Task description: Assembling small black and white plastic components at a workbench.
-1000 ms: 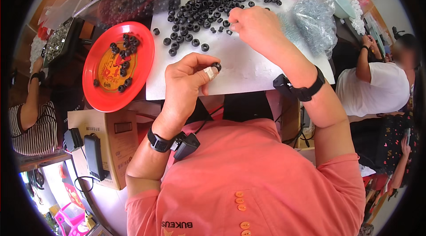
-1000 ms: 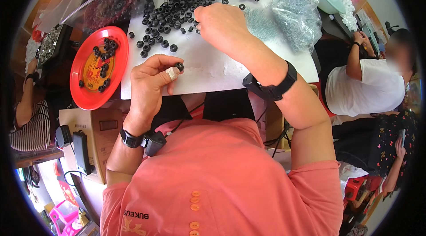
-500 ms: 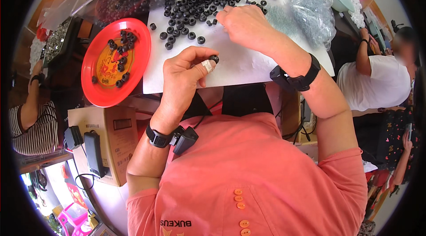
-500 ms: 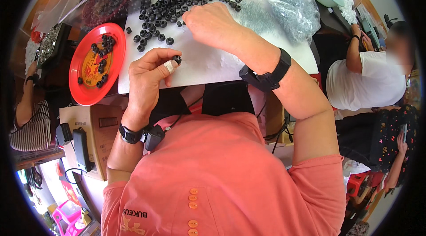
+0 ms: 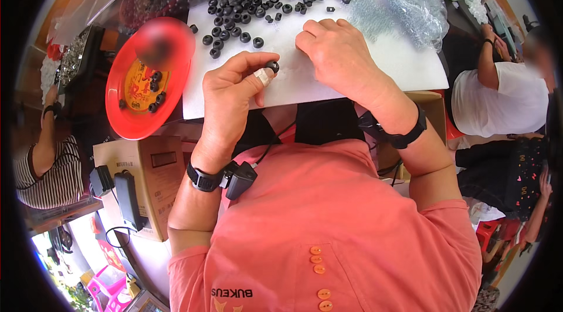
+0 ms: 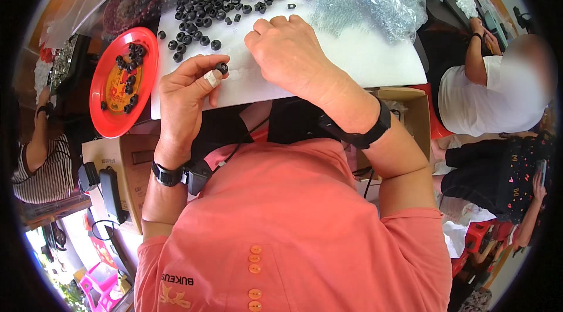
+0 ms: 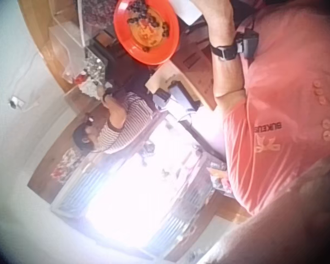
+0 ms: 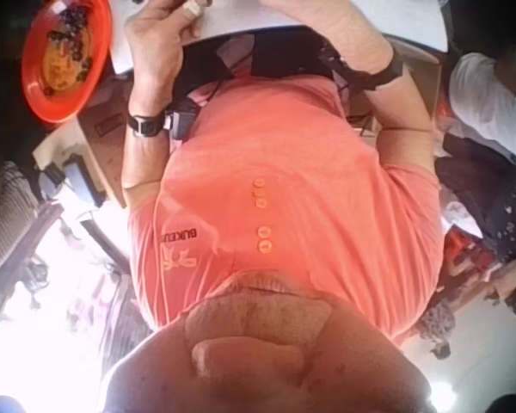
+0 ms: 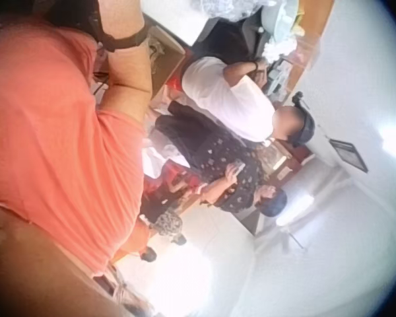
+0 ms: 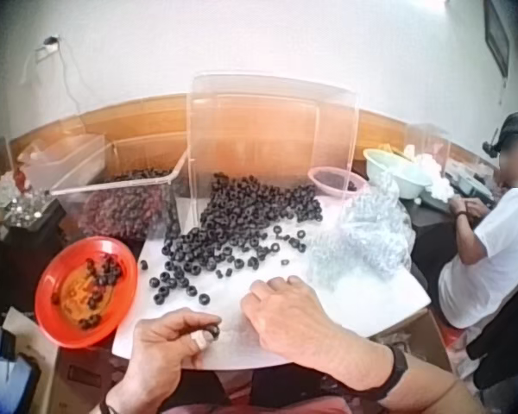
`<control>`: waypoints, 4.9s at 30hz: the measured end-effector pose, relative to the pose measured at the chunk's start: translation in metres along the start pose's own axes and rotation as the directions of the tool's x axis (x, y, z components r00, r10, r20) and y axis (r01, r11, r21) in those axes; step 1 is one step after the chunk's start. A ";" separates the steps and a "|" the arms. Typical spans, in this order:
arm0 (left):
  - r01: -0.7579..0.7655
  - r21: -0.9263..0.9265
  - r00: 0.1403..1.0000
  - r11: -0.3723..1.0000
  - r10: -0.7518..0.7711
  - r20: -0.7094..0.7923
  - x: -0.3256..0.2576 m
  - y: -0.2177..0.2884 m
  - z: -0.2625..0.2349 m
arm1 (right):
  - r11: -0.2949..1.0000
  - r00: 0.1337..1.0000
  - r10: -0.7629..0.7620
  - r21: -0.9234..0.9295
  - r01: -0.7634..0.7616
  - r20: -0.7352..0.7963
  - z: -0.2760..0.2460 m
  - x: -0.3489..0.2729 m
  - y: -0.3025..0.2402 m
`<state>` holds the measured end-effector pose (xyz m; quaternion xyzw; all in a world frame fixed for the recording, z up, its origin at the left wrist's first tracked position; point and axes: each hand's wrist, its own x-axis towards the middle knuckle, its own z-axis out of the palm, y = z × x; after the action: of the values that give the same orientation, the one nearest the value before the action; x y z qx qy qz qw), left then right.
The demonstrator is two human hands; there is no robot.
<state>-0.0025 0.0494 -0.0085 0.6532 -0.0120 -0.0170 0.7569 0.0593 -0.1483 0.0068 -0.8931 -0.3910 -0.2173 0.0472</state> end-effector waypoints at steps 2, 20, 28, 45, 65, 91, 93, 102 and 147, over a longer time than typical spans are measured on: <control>-0.001 -0.014 1.000 1.000 0.001 -0.003 0.000 0.000 0.000 | 0.998 0.998 0.038 -0.040 -0.040 -0.054 0.004 -0.002 -0.003; 0.110 -0.255 0.994 0.960 -0.112 0.008 0.004 0.008 0.011 | 0.978 0.956 0.200 -0.011 -0.207 -0.213 0.018 -0.010 -0.015; 0.117 -0.329 0.993 0.937 -0.120 0.012 0.004 0.006 0.010 | 0.865 0.920 0.313 0.471 -0.172 -0.238 0.018 -0.009 -0.009; 0.104 -0.294 0.992 0.950 -0.120 -0.036 0.004 0.005 0.012 | 0.382 0.922 0.384 0.916 -0.122 -0.037 0.005 0.006 -0.023; 0.092 -0.294 0.990 0.951 -0.119 -0.074 0.004 0.003 0.013 | 0.026 0.868 0.468 0.978 -0.205 0.170 0.011 0.003 -0.034; 0.060 -0.331 0.982 0.942 -0.115 -0.148 0.004 0.003 0.020 | 0.834 0.839 0.293 0.551 0.010 -0.459 0.018 0.011 -0.046; 0.060 -0.330 0.981 0.942 -0.116 -0.155 0.003 0.000 0.019 | 0.813 0.835 0.313 0.582 0.012 -0.454 0.019 0.010 -0.048; -0.018 -0.285 0.977 0.958 -0.044 -0.210 0.003 0.005 0.027 | 0.830 0.878 0.248 0.557 0.024 -0.409 0.017 0.002 -0.051; -0.330 0.925 0.806 0.188 0.566 0.172 0.051 -0.007 0.004 | 0.994 0.984 0.093 0.067 -0.084 -0.150 0.039 0.043 0.001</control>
<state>0.0486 0.0425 -0.0152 0.9252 -0.1312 0.2841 0.2147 0.1000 -0.1098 -0.0096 -0.8884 -0.3526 -0.2711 0.1136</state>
